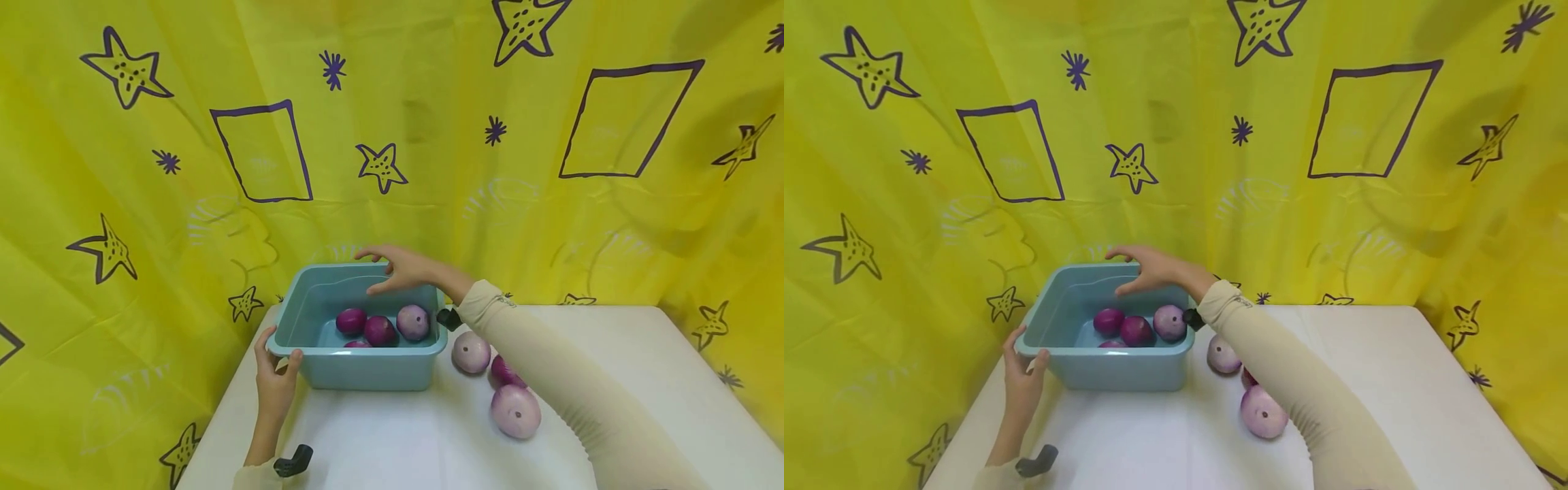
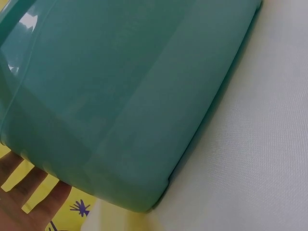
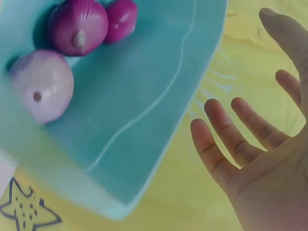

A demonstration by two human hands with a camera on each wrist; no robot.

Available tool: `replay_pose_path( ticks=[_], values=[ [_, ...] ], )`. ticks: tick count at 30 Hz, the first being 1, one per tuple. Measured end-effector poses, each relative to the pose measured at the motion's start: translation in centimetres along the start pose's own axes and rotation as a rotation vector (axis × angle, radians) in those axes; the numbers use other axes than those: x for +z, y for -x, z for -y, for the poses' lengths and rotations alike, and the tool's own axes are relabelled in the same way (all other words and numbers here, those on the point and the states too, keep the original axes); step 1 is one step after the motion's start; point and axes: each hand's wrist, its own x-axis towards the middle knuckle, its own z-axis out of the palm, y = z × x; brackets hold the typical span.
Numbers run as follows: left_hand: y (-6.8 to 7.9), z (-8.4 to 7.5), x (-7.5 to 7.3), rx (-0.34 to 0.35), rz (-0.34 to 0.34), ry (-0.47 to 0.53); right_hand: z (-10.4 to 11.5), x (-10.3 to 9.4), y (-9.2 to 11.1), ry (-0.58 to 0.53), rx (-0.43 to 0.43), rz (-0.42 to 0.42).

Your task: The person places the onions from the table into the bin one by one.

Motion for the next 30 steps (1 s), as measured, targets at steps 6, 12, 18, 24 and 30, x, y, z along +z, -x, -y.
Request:
replay_pose_path(
  ticks=[6,12,18,24,30],
  values=[
    [0.1,0.0,0.0,-0.008,0.008,-0.003,-0.3,-1.5,2.5,0.029,-0.037,-0.047],
    [0.1,0.1,0.0,0.007,0.003,0.006,-0.9,-3.1,5.5,0.024,-0.019,-0.087],
    [0.1,-0.1,-0.1,0.007,0.004,0.016,-1.8,-4.4,8.6,0.040,0.001,-0.130],
    [0.0,0.0,-0.1,0.007,-0.003,0.014,-3.1,-5.2,11.8,0.080,0.036,-0.181],
    [-0.1,0.1,-0.1,0.004,0.002,0.014,-4.5,-5.4,15.1,0.079,0.093,-0.211]
  ],
)
